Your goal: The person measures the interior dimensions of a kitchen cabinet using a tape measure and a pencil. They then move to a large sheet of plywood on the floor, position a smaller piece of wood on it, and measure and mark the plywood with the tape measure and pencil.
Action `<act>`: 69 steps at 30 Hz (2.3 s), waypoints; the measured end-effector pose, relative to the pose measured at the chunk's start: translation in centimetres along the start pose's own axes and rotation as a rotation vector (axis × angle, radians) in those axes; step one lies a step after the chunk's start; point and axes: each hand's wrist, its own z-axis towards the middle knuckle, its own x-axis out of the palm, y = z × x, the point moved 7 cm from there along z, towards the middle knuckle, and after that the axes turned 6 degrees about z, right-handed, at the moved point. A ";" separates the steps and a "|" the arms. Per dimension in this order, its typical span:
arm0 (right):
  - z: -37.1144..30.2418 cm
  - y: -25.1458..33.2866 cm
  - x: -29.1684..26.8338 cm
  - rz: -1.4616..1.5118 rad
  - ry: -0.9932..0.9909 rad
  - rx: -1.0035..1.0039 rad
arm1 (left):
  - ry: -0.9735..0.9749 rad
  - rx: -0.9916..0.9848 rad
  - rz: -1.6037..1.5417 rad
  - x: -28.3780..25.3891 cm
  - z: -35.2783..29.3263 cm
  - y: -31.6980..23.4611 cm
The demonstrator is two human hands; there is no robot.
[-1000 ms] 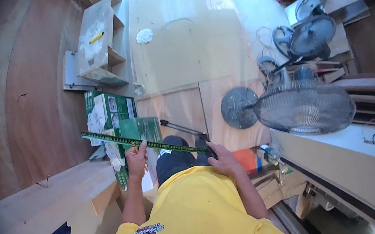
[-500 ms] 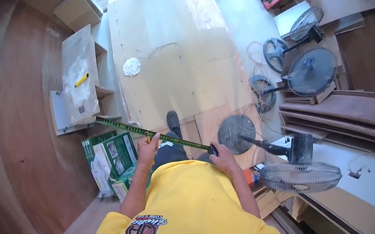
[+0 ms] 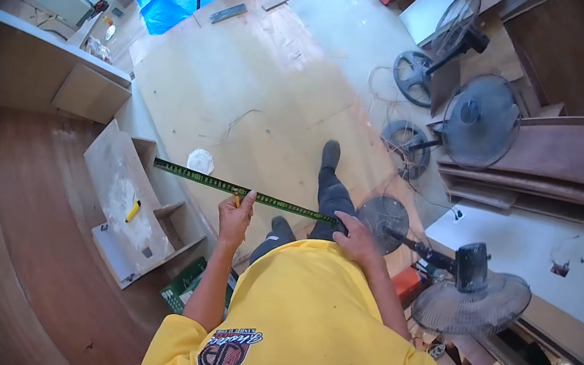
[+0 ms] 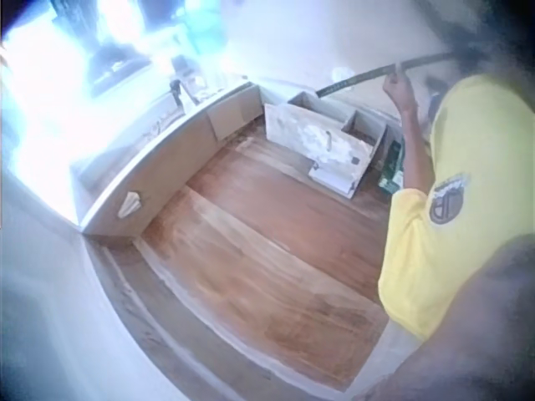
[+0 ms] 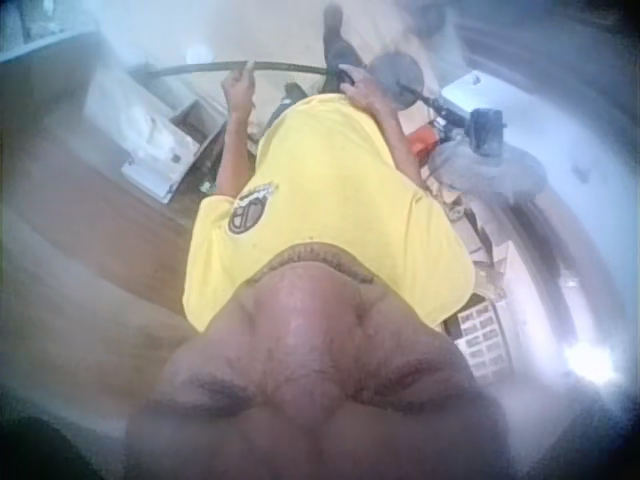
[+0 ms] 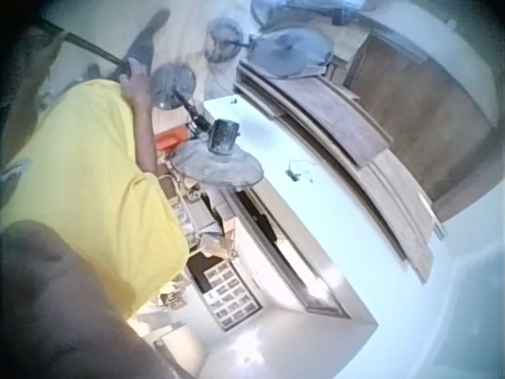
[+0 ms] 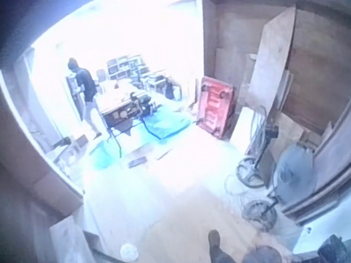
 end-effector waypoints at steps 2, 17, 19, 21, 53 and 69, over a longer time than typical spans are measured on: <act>3.6 0.0 -1.9 0.031 0.026 0.029 | -0.011 0.033 0.016 1.8 4.3 -2.4; 30.8 6.0 -23.3 0.033 0.062 -0.154 | -0.139 0.093 -0.076 15.4 25.5 -21.0; 33.6 7.3 -24.8 0.014 0.064 -0.146 | -0.179 0.068 -0.100 15.7 27.8 -22.2; 35.9 8.0 -25.6 0.009 0.033 -0.155 | -0.219 0.012 -0.133 15.8 30.4 -23.2; 19.7 5.3 -10.8 0.719 -1.192 0.601 | 1.070 0.249 0.475 52.7 40.9 -38.7; 9.8 4.9 0.3 0.880 -1.588 0.780 | 1.434 0.419 0.705 56.1 17.8 -30.4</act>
